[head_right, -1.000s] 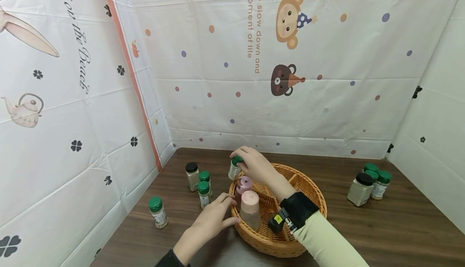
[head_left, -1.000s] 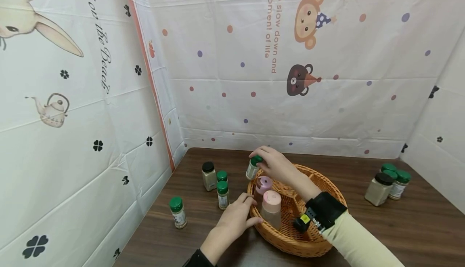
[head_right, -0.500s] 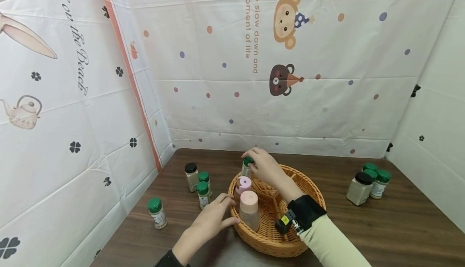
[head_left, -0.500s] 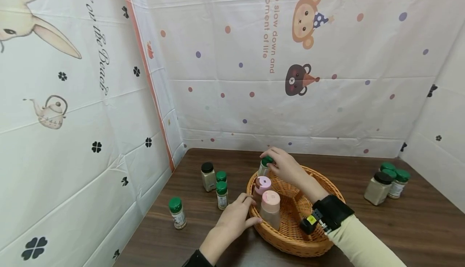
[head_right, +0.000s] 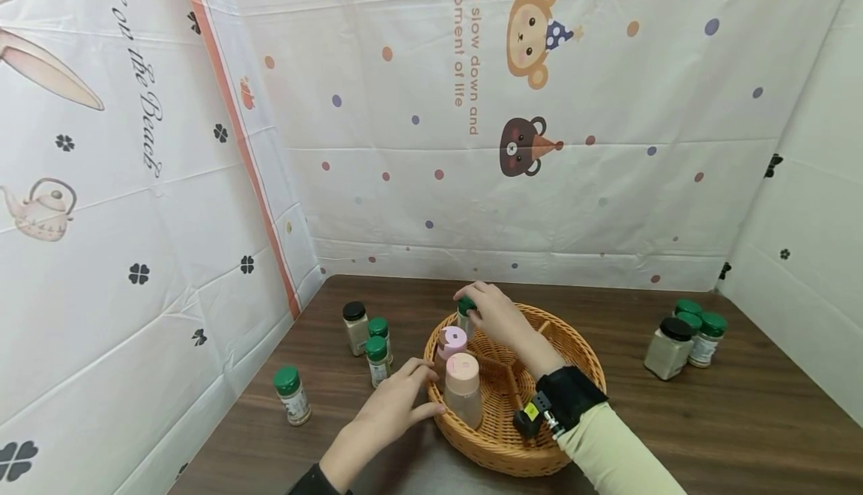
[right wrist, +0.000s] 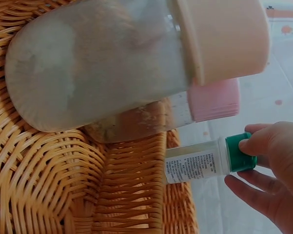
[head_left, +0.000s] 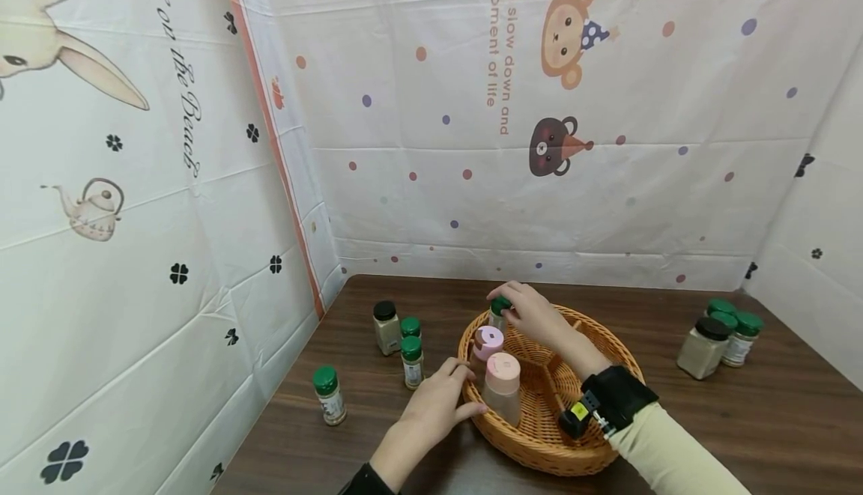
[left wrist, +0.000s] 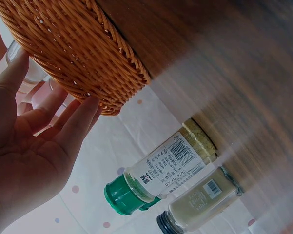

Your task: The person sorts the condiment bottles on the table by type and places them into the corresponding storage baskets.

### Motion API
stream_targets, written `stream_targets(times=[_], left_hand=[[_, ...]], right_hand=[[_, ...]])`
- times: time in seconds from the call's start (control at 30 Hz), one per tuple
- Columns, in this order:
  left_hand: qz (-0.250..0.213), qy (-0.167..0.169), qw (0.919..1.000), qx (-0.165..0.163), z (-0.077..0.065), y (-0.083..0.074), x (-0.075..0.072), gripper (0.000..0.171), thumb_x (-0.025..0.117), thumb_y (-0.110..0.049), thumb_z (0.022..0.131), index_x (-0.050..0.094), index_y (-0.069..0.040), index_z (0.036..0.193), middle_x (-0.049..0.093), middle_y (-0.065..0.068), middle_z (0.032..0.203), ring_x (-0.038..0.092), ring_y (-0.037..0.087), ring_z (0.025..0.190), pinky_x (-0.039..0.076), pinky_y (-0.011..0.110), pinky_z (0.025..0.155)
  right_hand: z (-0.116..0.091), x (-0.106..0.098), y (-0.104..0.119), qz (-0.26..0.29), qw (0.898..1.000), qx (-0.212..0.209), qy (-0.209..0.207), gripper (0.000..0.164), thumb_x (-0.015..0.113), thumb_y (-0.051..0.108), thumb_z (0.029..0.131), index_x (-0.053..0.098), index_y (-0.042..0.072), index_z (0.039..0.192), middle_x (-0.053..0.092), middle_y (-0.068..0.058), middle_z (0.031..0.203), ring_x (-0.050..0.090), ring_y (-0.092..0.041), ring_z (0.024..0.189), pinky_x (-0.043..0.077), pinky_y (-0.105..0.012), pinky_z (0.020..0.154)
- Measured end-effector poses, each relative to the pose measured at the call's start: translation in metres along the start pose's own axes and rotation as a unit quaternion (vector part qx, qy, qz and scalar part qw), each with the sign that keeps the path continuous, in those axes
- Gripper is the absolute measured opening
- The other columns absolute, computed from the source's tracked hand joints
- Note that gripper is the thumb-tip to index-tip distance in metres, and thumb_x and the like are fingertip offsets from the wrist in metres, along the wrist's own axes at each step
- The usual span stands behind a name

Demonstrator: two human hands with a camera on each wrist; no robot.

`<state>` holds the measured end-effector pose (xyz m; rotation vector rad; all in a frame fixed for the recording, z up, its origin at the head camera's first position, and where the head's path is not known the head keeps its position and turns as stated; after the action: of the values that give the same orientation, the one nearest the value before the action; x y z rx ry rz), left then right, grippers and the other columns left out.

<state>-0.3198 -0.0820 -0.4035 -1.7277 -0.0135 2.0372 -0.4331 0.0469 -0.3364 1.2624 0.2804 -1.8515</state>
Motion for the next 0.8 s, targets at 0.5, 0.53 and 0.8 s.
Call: stream_targets(times=[0.5, 0.53, 0.8], left_hand=[[-0.007, 0.002, 1.0, 0.005, 0.001, -0.001, 0.001, 0.046, 0.071, -0.049, 0.087, 0.063, -0.016, 0.118, 0.058, 0.001, 0.122, 0.066, 0.013, 0.089, 0.056, 0.027, 0.074], [-0.007, 0.002, 1.0, 0.005, 0.001, -0.001, 0.001, 0.046, 0.071, -0.049, 0.087, 0.064, -0.016, 0.118, 0.058, 0.001, 0.122, 0.066, 0.013, 0.089, 0.056, 0.027, 0.074], [-0.009, 0.004, 0.9999, -0.003, 0.0, 0.001, 0.001, 0.046, 0.071, -0.049, 0.087, 0.063, -0.016, 0.118, 0.058, 0.001, 0.121, 0.065, 0.013, 0.085, 0.056, 0.027, 0.074]], right_hand=[[-0.003, 0.023, -0.005, 0.025, 0.998, 0.021, 0.045, 0.035, 0.063, -0.005, 0.092, 0.062, 0.008, 0.125, 0.063, -0.014, 0.127, 0.062, -0.032, 0.116, 0.054, -0.049, 0.094], [-0.003, 0.024, -0.006, 0.028, 0.998, 0.022, 0.045, 0.036, 0.063, -0.005, 0.092, 0.062, 0.007, 0.126, 0.063, -0.014, 0.127, 0.062, -0.032, 0.116, 0.053, -0.049, 0.095], [-0.001, 0.02, -0.004, 0.036, 0.998, 0.021, 0.045, 0.036, 0.066, -0.004, 0.091, 0.062, 0.006, 0.125, 0.062, -0.016, 0.127, 0.061, -0.034, 0.117, 0.054, -0.05, 0.094]])
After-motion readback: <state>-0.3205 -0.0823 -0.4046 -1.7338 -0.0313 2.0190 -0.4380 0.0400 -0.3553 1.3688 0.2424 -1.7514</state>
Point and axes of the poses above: each hand's wrist, its own z-axis towards the middle knuckle, its own x-axis out of the palm, y = z × x, the point moved 8 cm from there along z, towards the middle knuckle
